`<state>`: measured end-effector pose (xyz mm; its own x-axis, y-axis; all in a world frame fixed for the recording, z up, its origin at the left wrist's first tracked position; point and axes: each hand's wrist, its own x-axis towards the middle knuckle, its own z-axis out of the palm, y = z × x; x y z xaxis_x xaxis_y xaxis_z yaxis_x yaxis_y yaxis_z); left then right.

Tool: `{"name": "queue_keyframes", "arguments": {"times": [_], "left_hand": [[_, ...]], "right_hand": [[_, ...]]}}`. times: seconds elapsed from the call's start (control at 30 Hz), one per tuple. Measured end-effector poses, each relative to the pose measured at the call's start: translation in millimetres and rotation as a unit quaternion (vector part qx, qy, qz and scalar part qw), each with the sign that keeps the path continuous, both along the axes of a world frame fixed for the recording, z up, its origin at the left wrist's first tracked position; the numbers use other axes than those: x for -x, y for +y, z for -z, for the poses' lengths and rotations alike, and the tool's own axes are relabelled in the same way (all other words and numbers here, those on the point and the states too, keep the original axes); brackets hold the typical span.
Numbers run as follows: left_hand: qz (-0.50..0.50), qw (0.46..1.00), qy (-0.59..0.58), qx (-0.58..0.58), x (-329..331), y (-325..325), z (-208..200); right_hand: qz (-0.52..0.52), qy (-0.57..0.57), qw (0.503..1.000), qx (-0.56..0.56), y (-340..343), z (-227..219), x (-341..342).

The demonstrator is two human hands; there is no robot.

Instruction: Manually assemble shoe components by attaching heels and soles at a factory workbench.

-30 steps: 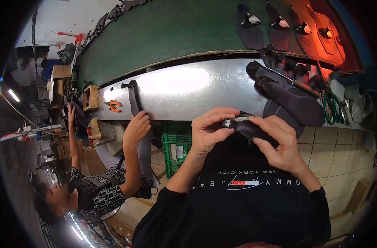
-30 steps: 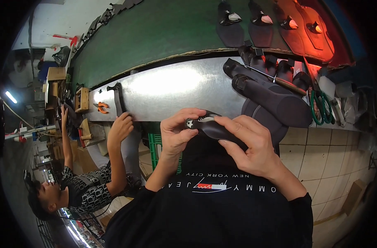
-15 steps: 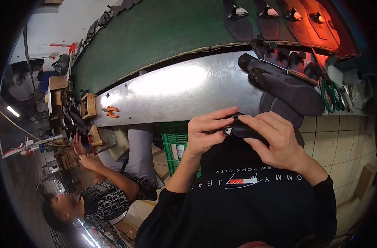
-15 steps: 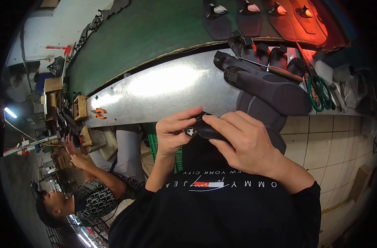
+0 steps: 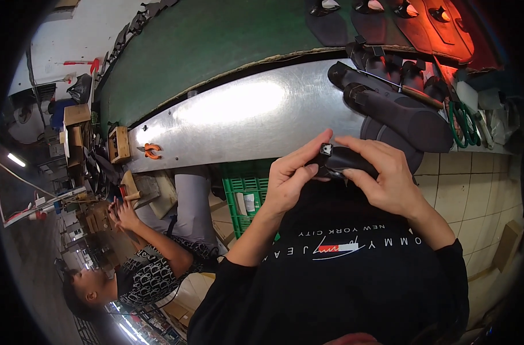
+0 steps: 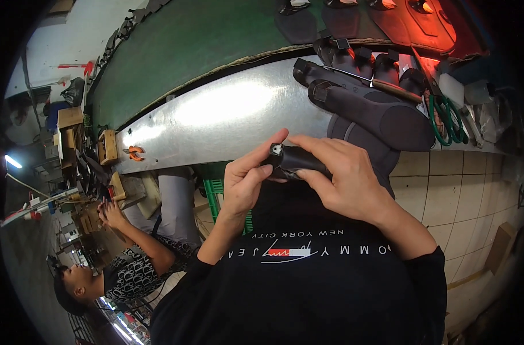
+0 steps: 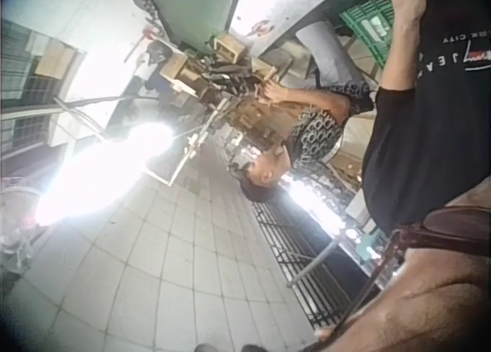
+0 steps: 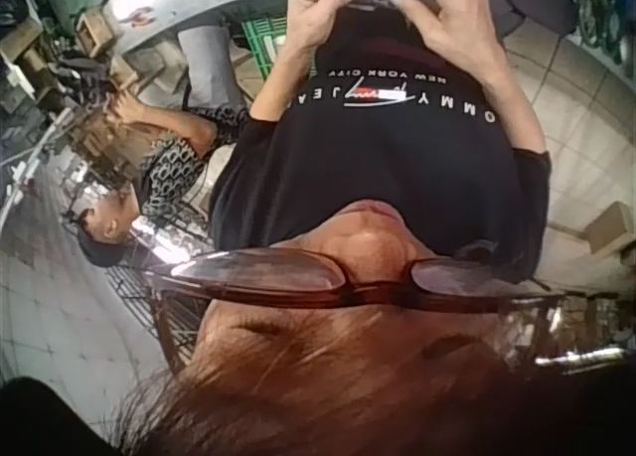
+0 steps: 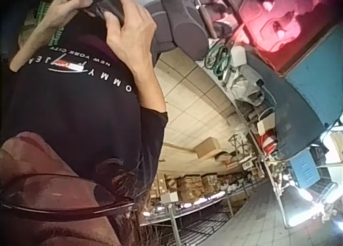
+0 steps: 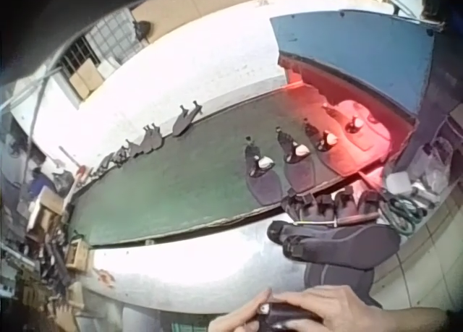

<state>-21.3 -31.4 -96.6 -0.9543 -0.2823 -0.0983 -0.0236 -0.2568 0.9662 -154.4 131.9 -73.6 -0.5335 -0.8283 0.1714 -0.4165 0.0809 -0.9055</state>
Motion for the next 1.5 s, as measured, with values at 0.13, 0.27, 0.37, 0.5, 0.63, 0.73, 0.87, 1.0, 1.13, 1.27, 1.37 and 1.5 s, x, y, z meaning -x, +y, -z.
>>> {"name": "queue_keyframes", "arguments": {"times": [0.13, 0.27, 0.37, 0.5, 0.63, 0.73, 0.87, 1.0, 1.13, 1.27, 1.37, 1.5], "left_hand": [[0.001, 0.997, -0.036, -0.071, -1.2, 1.0, 4.1], [-0.01, 0.997, -0.051, -0.064, 0.3, 4.5, 0.6], [-0.02, 0.996, -0.058, -0.071, 2.1, 7.6, -3.3], [-0.064, 0.994, -0.064, -0.061, 5.9, 12.3, -8.3], [-0.039, 0.991, -0.094, -0.085, 7.3, 0.0, 0.0], [-0.031, 0.989, -0.115, -0.093, 9.6, -2.3, -2.7], [-0.021, 0.989, -0.126, -0.077, 11.9, -2.8, -3.7], [-0.02, 0.99, -0.125, -0.069, 14.4, -3.1, -4.4], [-0.027, 0.99, -0.123, -0.064, 15.5, -1.2, -6.3], [-0.026, 0.985, -0.146, -0.09, 17.4, -3.7, -7.1], [-0.029, 0.967, -0.181, -0.177, 14.9, -7.4, -6.2], [-0.012, 0.96, -0.152, -0.236, 14.9, -6.0, -13.9]], "right_hand": [[-0.02, 0.004, 1.0, 0.008, 0.9, 7.9, 0.4], [-0.008, 0.018, 1.0, -0.009, -0.6, 6.9, -1.6], [-0.008, 0.069, 0.998, 0.004, -0.5, 7.5, 0.1], [-0.044, 0.125, 0.991, -0.003, -0.2, 5.5, 6.1], [-0.097, 0.125, 0.987, 0.001, -1.6, 4.5, 13.3], [-0.126, 0.023, 0.991, -0.045, 0.6, 3.6, 15.4], [-0.113, -0.01, 0.993, -0.039, 2.3, 11.0, 10.1], [-0.078, -0.028, 0.996, -0.026, 1.8, 17.3, 5.4], [-0.06, -0.035, 0.997, -0.026, 2.2, 19.0, 3.7], [-0.051, -0.018, 0.998, -0.012, 2.6, 22.1, 1.7], [-0.029, 0.041, 0.998, 0.027, 2.5, 23.1, -2.4], [-0.019, 0.12, 0.991, 0.059, 4.6, 17.9, -2.1]]}}
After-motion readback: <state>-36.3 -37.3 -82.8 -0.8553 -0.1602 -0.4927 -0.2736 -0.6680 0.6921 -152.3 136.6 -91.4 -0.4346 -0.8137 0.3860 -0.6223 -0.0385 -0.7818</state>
